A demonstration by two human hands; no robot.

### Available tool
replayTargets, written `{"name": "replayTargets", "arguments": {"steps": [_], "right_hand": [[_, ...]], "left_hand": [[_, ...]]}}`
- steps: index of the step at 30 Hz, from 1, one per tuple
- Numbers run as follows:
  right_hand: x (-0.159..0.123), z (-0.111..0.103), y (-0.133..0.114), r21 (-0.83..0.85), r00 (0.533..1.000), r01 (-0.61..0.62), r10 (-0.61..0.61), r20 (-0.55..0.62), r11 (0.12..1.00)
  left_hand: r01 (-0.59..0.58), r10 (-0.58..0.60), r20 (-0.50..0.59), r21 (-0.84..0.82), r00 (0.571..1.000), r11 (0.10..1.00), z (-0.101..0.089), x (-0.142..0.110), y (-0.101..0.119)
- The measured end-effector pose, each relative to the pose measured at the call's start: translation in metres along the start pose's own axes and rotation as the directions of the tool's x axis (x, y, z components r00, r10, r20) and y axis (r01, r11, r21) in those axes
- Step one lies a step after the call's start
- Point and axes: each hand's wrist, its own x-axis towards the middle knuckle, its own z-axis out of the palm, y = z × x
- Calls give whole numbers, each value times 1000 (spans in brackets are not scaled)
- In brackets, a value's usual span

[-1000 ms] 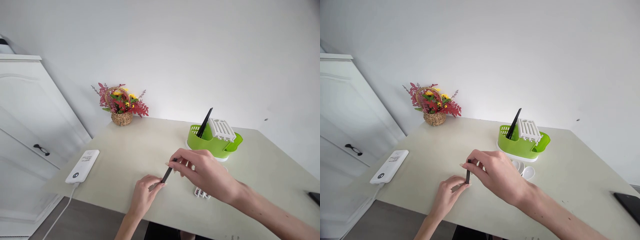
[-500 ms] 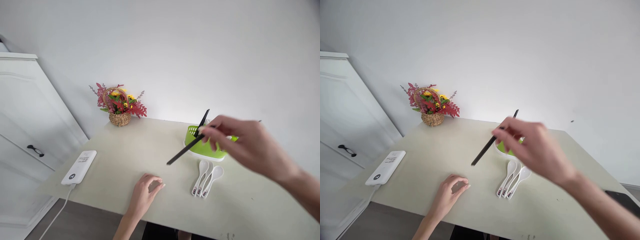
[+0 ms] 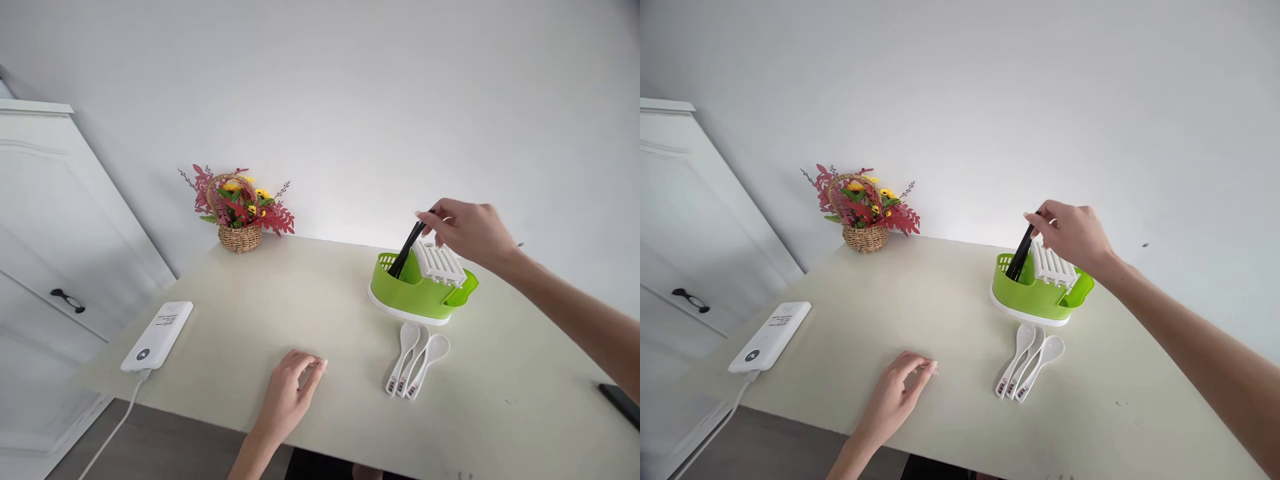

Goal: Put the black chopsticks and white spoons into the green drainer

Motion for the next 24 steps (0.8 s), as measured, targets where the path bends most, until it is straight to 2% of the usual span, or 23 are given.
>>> {"name": "replayTargets", "arguments": {"steps": [5, 10, 13, 16, 18, 20, 22, 24], "right_hand": [[25, 38, 30, 58, 989, -24, 15, 148, 998], [42, 55, 42, 51, 973, -100, 87, 213, 994], [47, 47, 36, -16, 983, -132, 133, 127, 991], [44, 26, 22, -47, 990, -113, 108, -89, 993], [34, 10, 12, -27, 984, -57, 52, -168, 998], [19, -1, 7, -20, 986, 44, -47, -158, 999], [-3, -3, 9, -40, 982, 176, -178, -60, 984], [-28, 4, 19, -75, 940, 337, -332, 76, 938]], "left_hand": [[39, -39, 10, -24, 999, 999, 1, -2, -1], [49, -48, 30, -25, 998, 998, 1, -1, -3], [49, -48, 27, -24, 998, 999, 1, 0, -2], [56, -55, 28, -26, 998, 998, 1, 1, -3], [62, -61, 35, -29, 998, 998, 2, 1, -3], [65, -64, 38, -30, 997, 997, 2, 1, -3], [65, -64, 38, -32, 997, 997, 2, 1, -3], [64, -63, 33, -29, 997, 998, 2, 2, -3]]}}
